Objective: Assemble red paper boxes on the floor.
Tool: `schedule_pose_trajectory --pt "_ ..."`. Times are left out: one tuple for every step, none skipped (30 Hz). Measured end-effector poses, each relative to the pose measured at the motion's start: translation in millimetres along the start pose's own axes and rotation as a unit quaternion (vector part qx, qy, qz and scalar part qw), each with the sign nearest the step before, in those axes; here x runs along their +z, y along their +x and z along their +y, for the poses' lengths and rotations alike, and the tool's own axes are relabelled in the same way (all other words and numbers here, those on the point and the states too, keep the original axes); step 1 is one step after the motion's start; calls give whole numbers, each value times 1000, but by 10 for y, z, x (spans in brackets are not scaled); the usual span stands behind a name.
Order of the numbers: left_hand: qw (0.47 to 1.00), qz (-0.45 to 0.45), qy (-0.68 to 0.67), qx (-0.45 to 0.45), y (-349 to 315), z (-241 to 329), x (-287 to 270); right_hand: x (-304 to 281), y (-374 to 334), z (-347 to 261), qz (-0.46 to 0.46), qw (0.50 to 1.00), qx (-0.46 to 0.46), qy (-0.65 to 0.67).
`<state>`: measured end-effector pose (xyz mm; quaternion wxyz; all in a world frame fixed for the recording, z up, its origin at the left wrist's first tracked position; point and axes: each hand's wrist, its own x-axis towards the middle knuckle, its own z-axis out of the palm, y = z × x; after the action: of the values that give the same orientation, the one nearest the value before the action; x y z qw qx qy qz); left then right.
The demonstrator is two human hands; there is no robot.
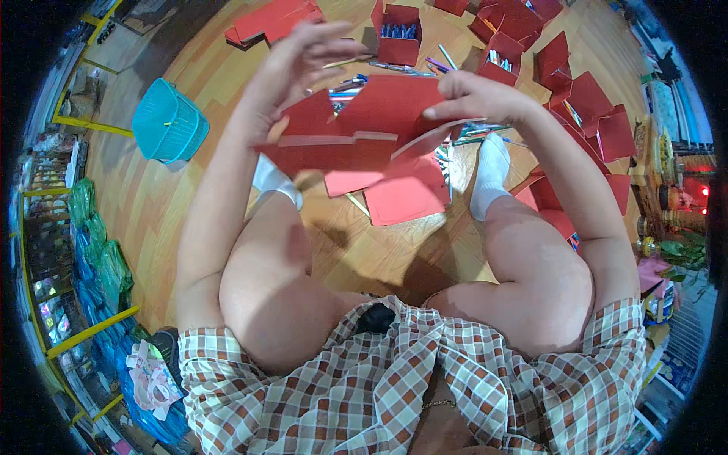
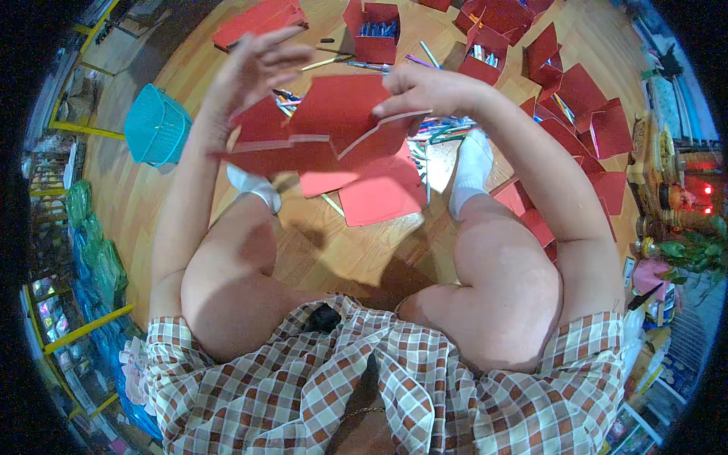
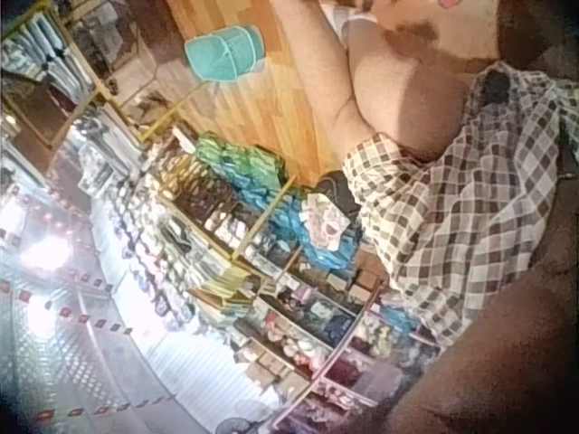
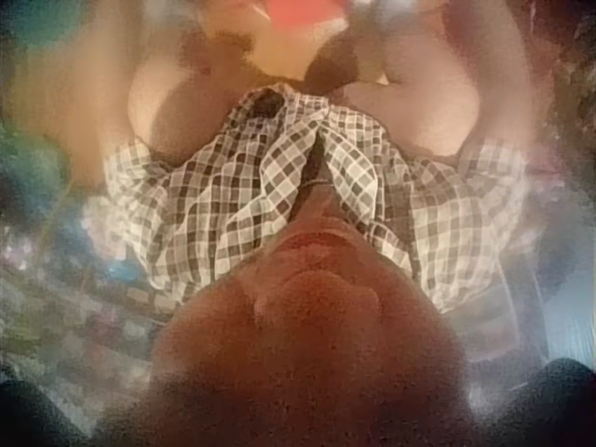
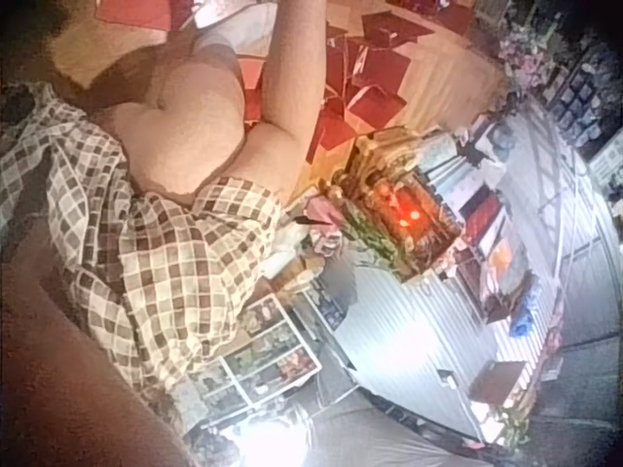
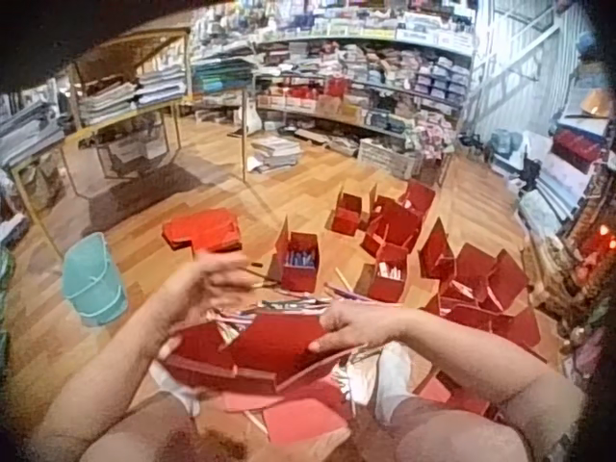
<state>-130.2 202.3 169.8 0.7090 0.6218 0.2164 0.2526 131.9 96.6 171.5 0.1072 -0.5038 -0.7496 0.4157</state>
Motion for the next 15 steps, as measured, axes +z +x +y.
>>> schedule_pose_trajectory --pt "996 71 -55 17 -46 46 -105 -55 -37 15 34 999 25 -5" --pt "997 35 -53 38 -78 44 -160 -118 -55 24 8 999 18 37" --pt "992 49 -106 49 -118 30 -199 -142 -94 33 11 999 18 36" --pt "982 75 -167 49 -140 7 -218 -157 -136 38 60 988 34 137" --pt "984 62 -158 60 -144 -30 -214 -156 -149 40 82 974 56 203" --pt "987 89 -116 66 -143 -77 -188 -144 -163 41 99 970 61 213" --pt "988 112 -75 69 -136 -124 -152 -133 -169 44 85 972 44 213" --pt "987 146 -14 72 -92 -168 -109 -92 -165 50 107 960 61 251" --pt "987 146 -13 73 -73 -227 -53 -76 -148 58 109 948 68 290" --pt "983 163 16 80 -58 -295 17 -52 -130 71 133 943 83 293" --pt "979 179 46 89 -49 -334 55 -47 -100 86 126 954 63 263" --pt "986 144 -2 85 -16 -375 95 -40 -73 102 111 964 24 239" --pt "986 142 -3 82 -3 -427 142 -35 -44 118 121 964 44 231" --pt "980 188 0 70 20 -486 197 -27 -13 130 125 965 39 227" --pt "970 241 -1 36 48 -537 242 -8 7 137 143 963 69 219"
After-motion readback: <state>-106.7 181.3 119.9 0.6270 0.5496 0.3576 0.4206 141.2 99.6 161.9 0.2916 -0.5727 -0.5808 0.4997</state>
